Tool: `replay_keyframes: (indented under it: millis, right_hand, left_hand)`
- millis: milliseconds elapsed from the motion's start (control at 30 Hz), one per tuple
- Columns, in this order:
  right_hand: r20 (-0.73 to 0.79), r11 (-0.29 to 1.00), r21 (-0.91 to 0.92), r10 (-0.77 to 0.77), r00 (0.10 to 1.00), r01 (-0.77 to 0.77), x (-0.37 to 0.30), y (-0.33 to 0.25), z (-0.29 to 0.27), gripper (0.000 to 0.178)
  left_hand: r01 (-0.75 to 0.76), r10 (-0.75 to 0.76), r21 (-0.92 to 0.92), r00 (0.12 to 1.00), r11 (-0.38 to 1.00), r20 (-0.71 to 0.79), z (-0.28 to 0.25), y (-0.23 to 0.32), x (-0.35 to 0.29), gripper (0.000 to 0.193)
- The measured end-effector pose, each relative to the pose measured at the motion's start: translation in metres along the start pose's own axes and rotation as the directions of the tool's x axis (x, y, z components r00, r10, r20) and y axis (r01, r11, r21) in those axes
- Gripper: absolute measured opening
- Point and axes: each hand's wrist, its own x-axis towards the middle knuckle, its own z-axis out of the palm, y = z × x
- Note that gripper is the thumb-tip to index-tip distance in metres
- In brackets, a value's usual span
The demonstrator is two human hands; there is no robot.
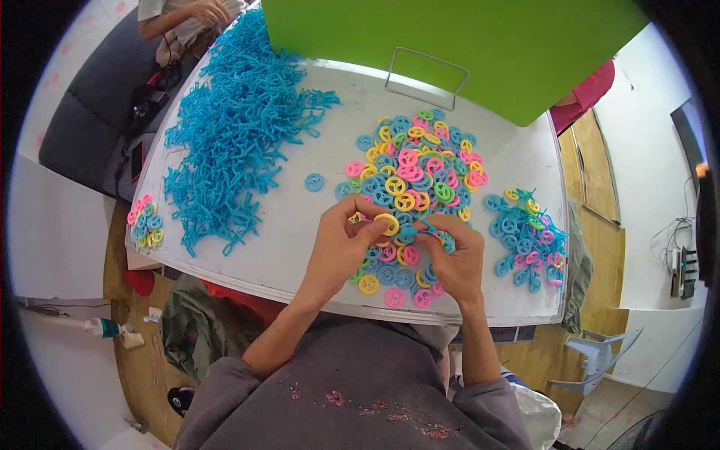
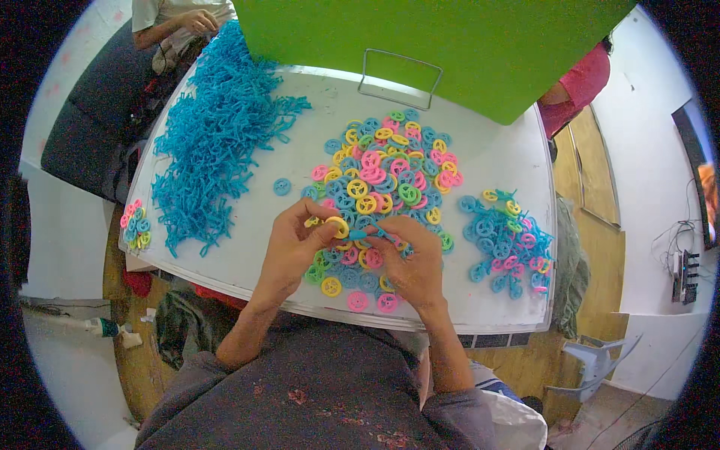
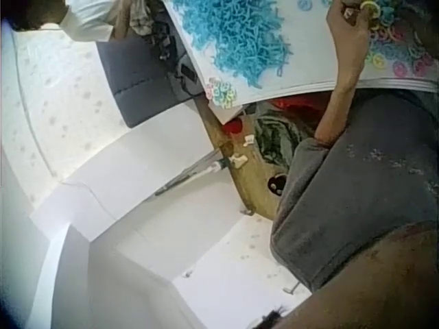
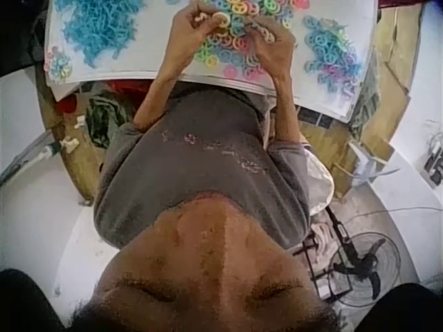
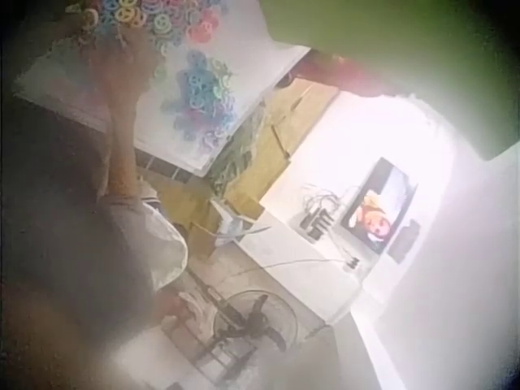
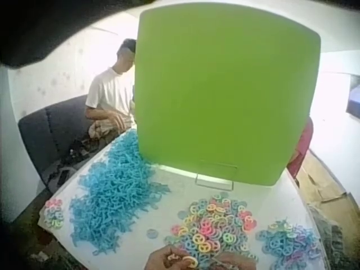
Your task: Sorting and organizing colorful plastic toy links on a table.
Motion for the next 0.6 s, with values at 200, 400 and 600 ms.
replay_keyframes:
  millis: [200, 400, 600]
  right_hand:
    - [0.036, 0.994, -0.110, 0.025, 0.999, -0.021, 0.003, -0.009, 0.001, 0.016]
    - [0.022, 0.967, 0.061, 0.246, 0.969, -0.247, 0.002, 0.004, -0.002, 0.015]
    - [0.039, 0.895, 0.224, 0.387, 0.921, -0.385, 0.001, -0.001, 0.004, 0.013]
  left_hand:
    - [0.026, -0.022, 0.072, 0.998, 0.997, -0.063, 0.005, -0.001, 0.007, 0.008]
    - [-0.004, 0.008, 0.062, 0.997, 0.998, -0.073, 0.011, -0.006, 0.010, 0.010]
    - [-0.175, 0.181, 0.055, 0.975, 0.983, -0.127, 0.015, -0.025, 0.007, 0.012]
